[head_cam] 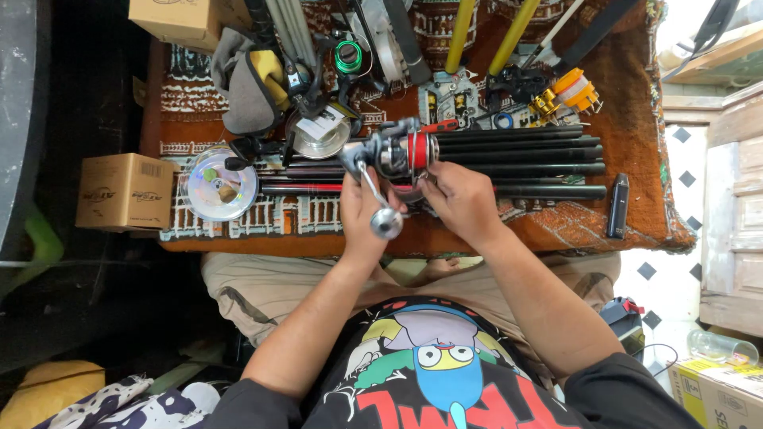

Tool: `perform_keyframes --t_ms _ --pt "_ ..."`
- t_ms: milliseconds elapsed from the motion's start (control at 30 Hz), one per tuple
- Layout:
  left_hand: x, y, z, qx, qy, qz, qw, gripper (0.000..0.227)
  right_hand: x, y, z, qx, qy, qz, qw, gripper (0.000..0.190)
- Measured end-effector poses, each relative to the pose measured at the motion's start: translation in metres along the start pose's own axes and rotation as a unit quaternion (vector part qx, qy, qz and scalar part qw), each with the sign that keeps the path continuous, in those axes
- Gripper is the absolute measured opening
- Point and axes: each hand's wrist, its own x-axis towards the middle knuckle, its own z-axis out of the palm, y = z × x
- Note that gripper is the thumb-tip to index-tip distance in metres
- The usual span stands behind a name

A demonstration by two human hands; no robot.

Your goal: Assembling and inspecting a spinning fishing reel on a workbench.

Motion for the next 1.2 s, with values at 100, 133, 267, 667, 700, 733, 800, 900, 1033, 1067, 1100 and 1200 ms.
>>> perform_keyframes --t_ms 100,133,267,667,700,733,800,900,1033,1067,1100,1200 --pt "0.013 0.002 0.001 0.107 0.008 0.04 0.993 0.023 0.007 0.003 0.002 -0.018 -0.003 -0.018 1.0 0.016" --pt "0.017 -0.001 -0.001 0.108 0.008 0.041 0.993 0.023 0.012 0.004 0.0 -0.018 -0.003 -0.019 1.0 0.016" --pt "0.03 0.003 0.005 0.158 0.0 0.073 0.985 0.025 0.023 0.018 -0.004 -0.015 -0.006 -0.033 0.999 0.02" --pt "0.078 -0.015 0.022 0.137 -0.011 0.042 0.99 0.019 0.097 0.072 0.005 0.052 0.046 -0.032 0.997 0.024" --pt "0.083 -0.012 0.024 0.133 -0.017 0.007 0.991 0.022 0.104 0.075 0.004 0.084 0.03 -0.027 0.996 0.026" --pt "0.092 -0.013 0.028 0.134 -0.015 0.002 0.991 0.022 0.11 0.085 0.007 0.085 0.026 -0.022 0.996 0.026" --pt "0.108 -0.017 0.034 0.145 -0.015 0.0 0.989 0.02 0.12 0.105 0.014 0.081 0.028 -0.002 0.996 0.024" --pt "0.134 -0.028 0.041 0.106 -0.019 0.019 0.994 0.022 0.138 0.123 0.023 0.106 0.071 -0.006 0.992 0.026" --pt "0.16 -0.018 0.062 0.138 -0.02 0.02 0.99 0.027 0.157 0.115 0.009 0.125 0.073 0.04 0.989 0.018" --pt "0.165 -0.019 0.066 0.119 -0.027 0.014 0.992 0.025 0.157 0.116 0.008 0.125 0.086 0.069 0.986 0.019" --pt "0.17 -0.021 0.07 0.1 -0.033 0.007 0.994 0.024 0.157 0.117 0.006 0.125 0.098 0.098 0.982 0.021" --pt "0.17 -0.028 0.07 0.103 -0.051 -0.013 0.993 0.017 0.146 0.133 0.008 0.055 0.11 0.067 0.99 0.021"
